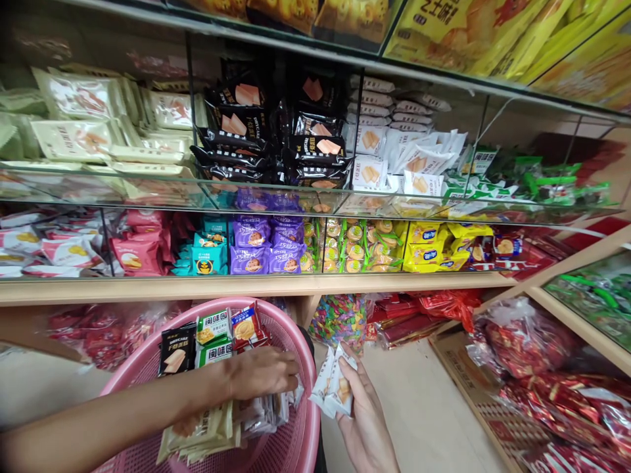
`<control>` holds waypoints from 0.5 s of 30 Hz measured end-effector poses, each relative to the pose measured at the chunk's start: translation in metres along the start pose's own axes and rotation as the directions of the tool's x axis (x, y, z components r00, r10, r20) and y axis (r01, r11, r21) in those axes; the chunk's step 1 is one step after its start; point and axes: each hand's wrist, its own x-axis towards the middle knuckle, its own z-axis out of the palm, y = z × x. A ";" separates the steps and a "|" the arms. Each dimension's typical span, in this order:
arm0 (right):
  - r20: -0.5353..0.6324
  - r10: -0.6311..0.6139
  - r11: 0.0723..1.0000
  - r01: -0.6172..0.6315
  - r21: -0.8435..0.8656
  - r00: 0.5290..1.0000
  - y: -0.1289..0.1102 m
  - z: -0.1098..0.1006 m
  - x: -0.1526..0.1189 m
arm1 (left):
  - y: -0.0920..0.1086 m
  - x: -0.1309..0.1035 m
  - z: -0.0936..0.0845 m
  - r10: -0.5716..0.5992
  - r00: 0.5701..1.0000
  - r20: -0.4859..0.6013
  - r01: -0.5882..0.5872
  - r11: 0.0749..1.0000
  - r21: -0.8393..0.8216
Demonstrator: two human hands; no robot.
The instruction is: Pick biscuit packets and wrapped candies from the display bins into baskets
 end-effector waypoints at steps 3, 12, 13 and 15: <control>0.003 -0.009 1.000 0.009 -0.002 1.000 0.001 -0.001 0.000 | -0.002 0.000 0.004 -0.066 0.998 0.008 0.066 0.998 0.024; -0.003 -0.001 1.000 0.001 0.007 1.000 0.000 0.001 0.000 | -0.003 0.000 -0.003 -0.079 0.981 0.179 0.098 0.990 -0.099; -0.005 0.002 1.000 -0.002 0.008 1.000 0.000 0.001 -0.001 | -0.004 0.000 -0.003 -0.104 0.974 0.201 0.124 0.988 -0.092; -0.013 0.003 1.000 -0.002 0.011 1.000 0.000 0.002 -0.001 | -0.005 0.000 -0.005 -0.136 0.960 0.244 0.165 0.981 -0.106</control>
